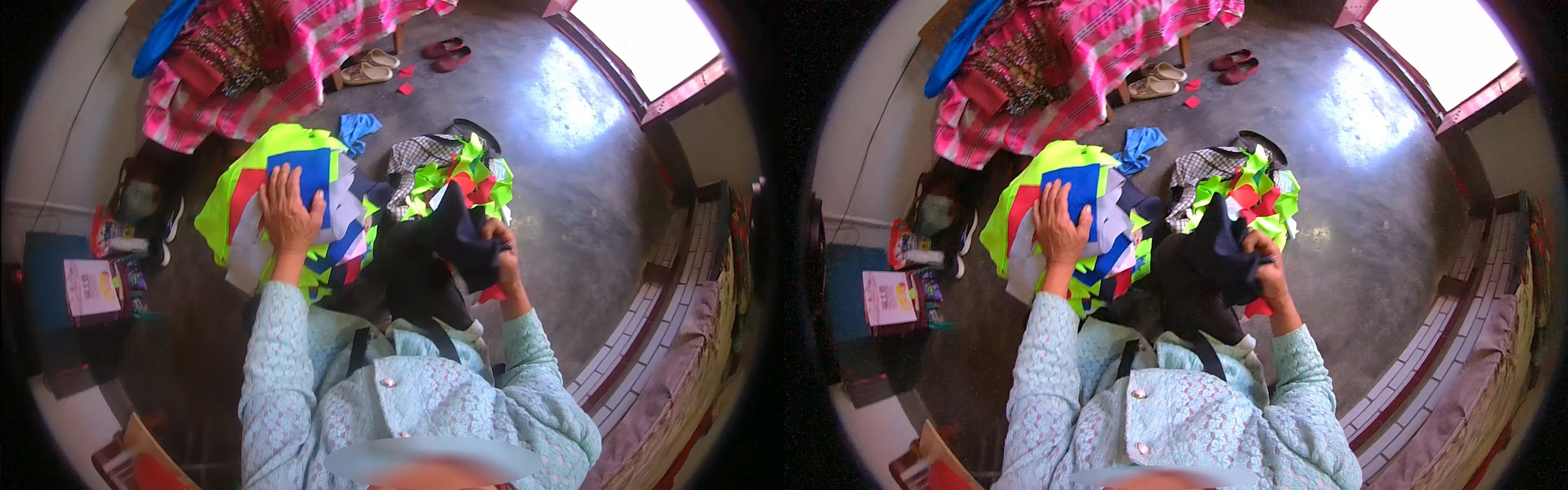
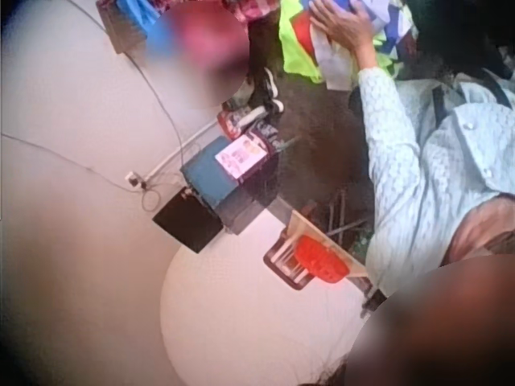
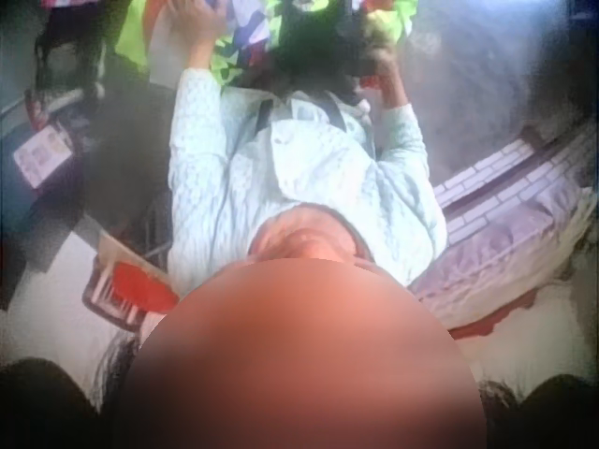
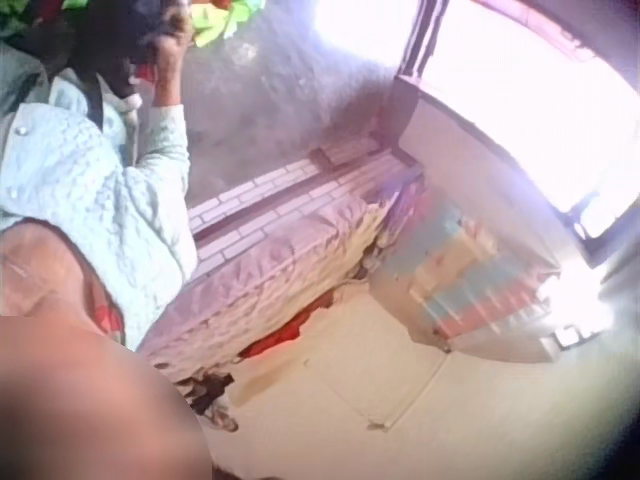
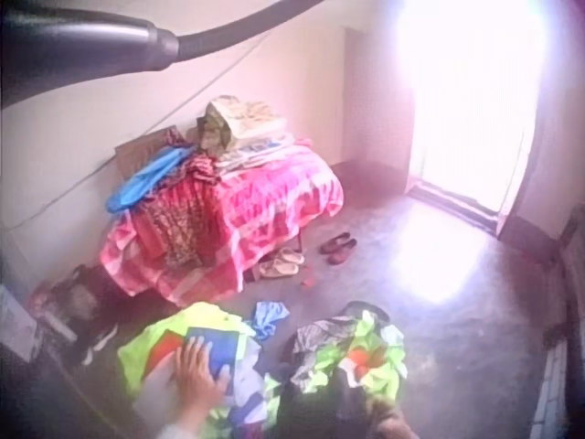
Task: The person sits on the floor and sorts colorful fabric pieces by picking them up from a pile and placing them into a bag. The person handles multiple pieces of different colors and sizes, transferring them one by one.
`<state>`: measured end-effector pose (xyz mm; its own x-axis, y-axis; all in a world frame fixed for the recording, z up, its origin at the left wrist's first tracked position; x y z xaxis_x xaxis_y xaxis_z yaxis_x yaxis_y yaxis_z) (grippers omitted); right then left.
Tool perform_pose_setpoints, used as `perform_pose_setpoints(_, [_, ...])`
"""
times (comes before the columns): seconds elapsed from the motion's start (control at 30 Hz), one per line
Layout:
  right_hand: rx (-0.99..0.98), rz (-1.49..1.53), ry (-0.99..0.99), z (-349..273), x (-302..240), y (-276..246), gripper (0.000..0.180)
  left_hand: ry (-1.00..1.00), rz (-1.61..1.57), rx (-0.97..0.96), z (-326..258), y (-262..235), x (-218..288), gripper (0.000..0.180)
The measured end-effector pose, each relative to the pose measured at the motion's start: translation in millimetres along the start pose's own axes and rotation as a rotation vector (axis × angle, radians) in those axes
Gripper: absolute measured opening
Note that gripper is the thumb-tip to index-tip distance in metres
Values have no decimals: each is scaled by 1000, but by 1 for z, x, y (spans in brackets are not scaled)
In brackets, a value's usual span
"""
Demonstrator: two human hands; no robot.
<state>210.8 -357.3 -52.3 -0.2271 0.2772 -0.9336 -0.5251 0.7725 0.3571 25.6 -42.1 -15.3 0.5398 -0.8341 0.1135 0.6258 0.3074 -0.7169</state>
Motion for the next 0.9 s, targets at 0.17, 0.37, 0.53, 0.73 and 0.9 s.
perform_pose_setpoints(0.17, [-280, -728, -414, -62, 18, 60, 29, -1, -25, 57, -3, 2, -4, 52])
perform_pose_setpoints(0.37, [-252, -918, -691, -80, 26, 76, 33, 5, -105, 88, -5, -4, -8, 52])
perform_pose_setpoints(0.53, [-245, -919, -682, -77, 26, 76, 33, 14, -235, 211, -1, -15, 5, 50])
perform_pose_setpoints(0.73, [-236, -913, -701, -76, 32, 74, 32, -92, -817, -28, -56, -57, 107, 34])
perform_pose_setpoints(0.9, [-174, -856, -690, -75, 40, 69, 39, -331, -976, -257, -119, -54, 140, 56])
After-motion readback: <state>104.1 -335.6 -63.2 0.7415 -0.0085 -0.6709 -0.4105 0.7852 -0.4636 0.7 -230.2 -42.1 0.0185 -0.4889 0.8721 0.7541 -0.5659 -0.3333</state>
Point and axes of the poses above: each hand's wrist, its own z-axis towards the middle knuckle, its own y-axis out of the palm, x = y × z, the point moved 2 cm from there along z, towards the middle knuckle, and after that the axes turned 14 degrees about x, right-handed, at the moved point
